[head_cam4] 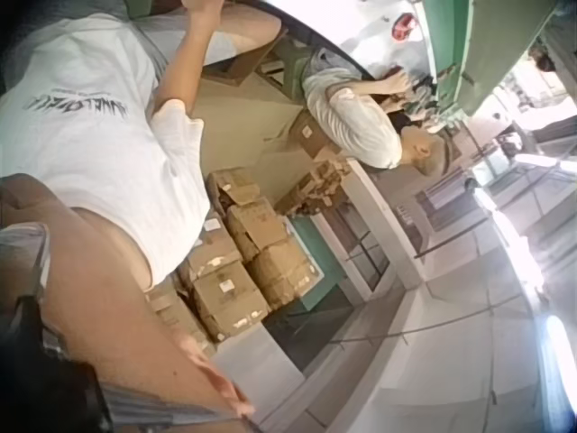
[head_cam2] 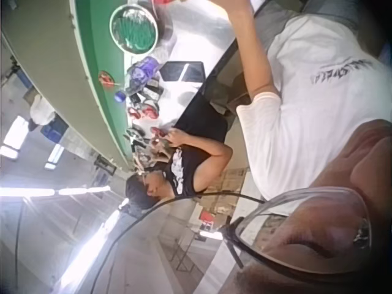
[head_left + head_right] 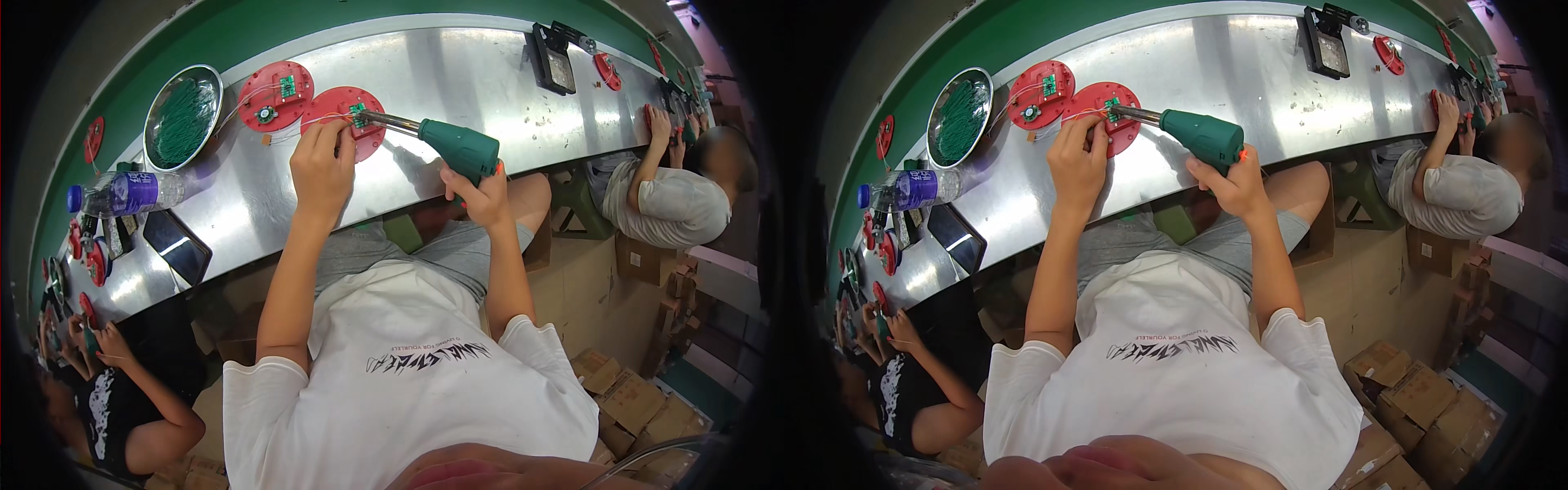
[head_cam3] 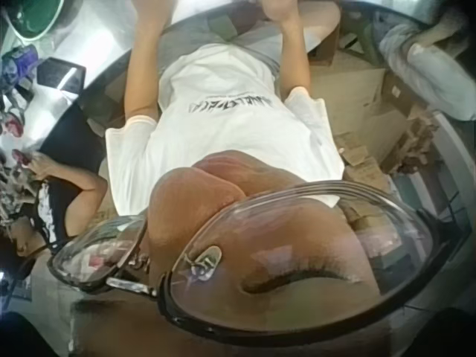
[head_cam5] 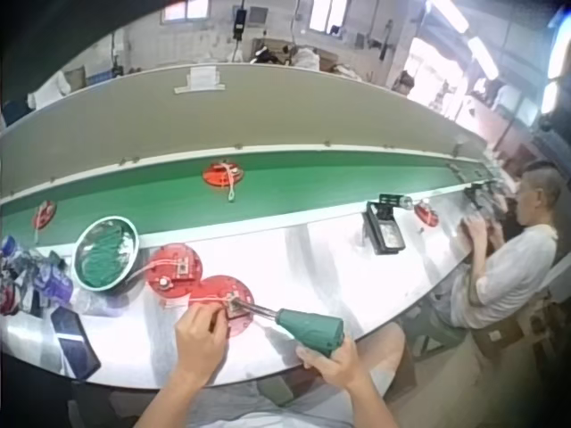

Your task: Soldering components onto circular red circuit boards on an assembly line.

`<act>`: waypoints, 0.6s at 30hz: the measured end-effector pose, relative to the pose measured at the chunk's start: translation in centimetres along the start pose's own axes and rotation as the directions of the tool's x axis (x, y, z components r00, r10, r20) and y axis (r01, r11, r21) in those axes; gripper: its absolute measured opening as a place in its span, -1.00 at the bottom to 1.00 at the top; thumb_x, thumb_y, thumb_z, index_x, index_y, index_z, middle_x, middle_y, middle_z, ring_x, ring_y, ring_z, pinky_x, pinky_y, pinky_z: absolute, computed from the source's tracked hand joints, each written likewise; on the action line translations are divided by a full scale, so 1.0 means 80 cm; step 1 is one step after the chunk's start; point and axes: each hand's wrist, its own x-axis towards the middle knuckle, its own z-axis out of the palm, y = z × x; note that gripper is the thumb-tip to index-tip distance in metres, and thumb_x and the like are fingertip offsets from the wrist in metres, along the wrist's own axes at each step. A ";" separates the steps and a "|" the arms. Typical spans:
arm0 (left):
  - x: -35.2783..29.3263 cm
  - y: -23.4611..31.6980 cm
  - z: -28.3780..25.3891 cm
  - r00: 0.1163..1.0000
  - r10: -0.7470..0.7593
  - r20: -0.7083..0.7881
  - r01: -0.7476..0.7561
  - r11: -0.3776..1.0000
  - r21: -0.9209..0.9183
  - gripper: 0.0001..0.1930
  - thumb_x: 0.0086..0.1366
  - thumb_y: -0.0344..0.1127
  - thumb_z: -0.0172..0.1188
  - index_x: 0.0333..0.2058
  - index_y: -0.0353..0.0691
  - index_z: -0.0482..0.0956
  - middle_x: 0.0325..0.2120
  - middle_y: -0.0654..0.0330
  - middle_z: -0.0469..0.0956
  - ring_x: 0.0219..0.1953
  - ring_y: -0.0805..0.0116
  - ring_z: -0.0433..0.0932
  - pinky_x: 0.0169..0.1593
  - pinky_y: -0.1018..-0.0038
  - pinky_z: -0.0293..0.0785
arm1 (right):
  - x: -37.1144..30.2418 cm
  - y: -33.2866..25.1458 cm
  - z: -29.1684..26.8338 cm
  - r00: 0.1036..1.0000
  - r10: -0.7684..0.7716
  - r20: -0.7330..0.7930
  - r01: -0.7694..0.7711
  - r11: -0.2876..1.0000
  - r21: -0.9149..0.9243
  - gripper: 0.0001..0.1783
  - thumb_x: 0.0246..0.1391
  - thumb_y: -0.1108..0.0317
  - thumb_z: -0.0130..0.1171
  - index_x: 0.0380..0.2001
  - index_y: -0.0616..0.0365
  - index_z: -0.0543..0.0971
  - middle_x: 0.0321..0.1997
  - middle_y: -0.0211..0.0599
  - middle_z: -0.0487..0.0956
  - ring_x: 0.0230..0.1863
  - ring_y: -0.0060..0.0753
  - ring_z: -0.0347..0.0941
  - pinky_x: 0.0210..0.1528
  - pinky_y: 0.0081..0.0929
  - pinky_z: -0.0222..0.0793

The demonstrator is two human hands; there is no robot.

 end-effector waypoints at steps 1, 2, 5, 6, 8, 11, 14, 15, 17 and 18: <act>0.000 -0.001 0.000 1.000 -0.002 -0.001 0.002 1.000 -0.005 -0.89 0.21 -0.47 0.27 -0.27 -0.28 0.64 -0.43 0.07 0.59 -0.42 0.10 0.60 -0.31 0.29 0.54 | 0.002 0.000 -0.002 1.000 0.001 0.000 -0.001 1.000 0.000 -0.73 0.08 0.51 0.24 -0.12 0.33 0.58 -0.39 -0.38 0.59 -0.54 -0.58 0.46 -0.49 -0.62 0.33; -0.001 -0.001 0.000 1.000 -0.003 -0.001 0.003 1.000 -0.006 -0.89 0.21 -0.47 0.27 -0.27 -0.28 0.64 -0.43 0.07 0.59 -0.42 0.10 0.60 -0.31 0.29 0.54 | 0.004 -0.001 -0.003 1.000 -0.001 0.014 0.001 1.000 0.007 -0.74 0.09 0.49 0.23 -0.13 0.33 0.58 -0.39 -0.38 0.58 -0.55 -0.58 0.46 -0.50 -0.62 0.31; 0.000 0.000 0.000 1.000 -0.008 -0.001 0.008 1.000 -0.006 -0.89 0.21 -0.47 0.27 -0.27 -0.28 0.64 -0.41 0.07 0.60 -0.41 0.10 0.60 -0.31 0.29 0.54 | 0.008 0.004 -0.010 0.999 0.004 0.032 -0.004 1.000 0.009 -0.74 0.10 0.48 0.22 -0.13 0.32 0.57 -0.38 -0.35 0.58 -0.55 -0.56 0.46 -0.50 -0.62 0.30; 0.000 0.000 0.000 1.000 -0.001 -0.003 0.001 1.000 -0.007 -0.89 0.21 -0.47 0.27 -0.27 -0.28 0.64 -0.42 0.07 0.60 -0.41 0.10 0.60 -0.31 0.29 0.54 | 0.009 0.007 -0.012 0.999 0.011 0.035 -0.011 1.000 0.003 -0.74 0.10 0.48 0.22 -0.13 0.33 0.57 -0.36 -0.32 0.58 -0.55 -0.54 0.46 -0.50 -0.61 0.31; 0.001 0.000 0.000 1.000 0.004 -0.005 -0.004 1.000 -0.006 -0.89 0.21 -0.47 0.27 -0.27 -0.28 0.64 -0.42 0.07 0.59 -0.41 0.10 0.60 -0.31 0.29 0.54 | 0.011 0.012 -0.014 0.999 -0.012 0.034 0.011 0.999 0.037 -0.72 0.10 0.49 0.22 -0.10 0.34 0.57 -0.33 -0.27 0.59 -0.55 -0.53 0.46 -0.50 -0.60 0.33; 0.000 0.000 -0.001 1.000 -0.001 0.008 0.001 1.000 -0.002 -0.89 0.21 -0.47 0.27 -0.27 -0.28 0.64 -0.43 0.07 0.59 -0.42 0.10 0.60 -0.32 0.28 0.54 | 0.010 0.010 -0.010 0.998 -0.055 -0.007 0.055 0.992 0.110 -0.68 0.10 0.51 0.21 -0.06 0.36 0.56 -0.27 -0.18 0.62 -0.55 -0.50 0.47 -0.50 -0.57 0.37; 0.000 -0.002 0.000 1.000 0.002 0.006 -0.002 1.000 0.003 -0.90 0.21 -0.48 0.27 -0.27 -0.29 0.64 -0.44 0.07 0.58 -0.43 0.11 0.60 -0.32 0.29 0.53 | 0.009 0.011 -0.011 0.996 -0.082 -0.043 0.087 0.985 0.146 -0.64 0.09 0.53 0.21 -0.01 0.37 0.55 -0.23 -0.12 0.63 -0.55 -0.49 0.47 -0.51 -0.55 0.40; 0.000 -0.003 0.000 1.000 0.000 0.007 0.000 1.000 -0.001 -0.90 0.21 -0.47 0.27 -0.28 -0.29 0.64 -0.44 0.07 0.58 -0.43 0.11 0.60 -0.32 0.29 0.53 | 0.009 0.011 -0.013 0.995 -0.091 -0.038 0.096 0.985 0.145 -0.62 0.08 0.54 0.22 0.01 0.38 0.54 -0.21 -0.11 0.64 -0.55 -0.49 0.47 -0.51 -0.55 0.41; 0.000 -0.002 0.000 1.000 -0.003 0.010 0.003 1.000 -0.004 -0.90 0.21 -0.47 0.27 -0.28 -0.29 0.64 -0.44 0.07 0.58 -0.43 0.11 0.60 -0.32 0.29 0.53 | 0.009 0.006 -0.009 0.995 -0.074 -0.060 0.083 0.983 0.161 -0.71 0.07 0.51 0.27 -0.11 0.35 0.60 -0.29 -0.21 0.65 -0.56 -0.55 0.46 -0.52 -0.58 0.38; 0.001 -0.002 0.000 1.000 -0.004 0.009 0.004 1.000 -0.001 -0.90 0.21 -0.47 0.27 -0.28 -0.29 0.64 -0.44 0.07 0.58 -0.43 0.11 0.60 -0.32 0.29 0.53 | 0.009 0.004 -0.007 0.995 -0.058 -0.081 0.072 0.981 0.178 -0.80 0.05 0.48 0.32 -0.23 0.32 0.65 -0.38 -0.32 0.67 -0.57 -0.62 0.45 -0.52 -0.62 0.35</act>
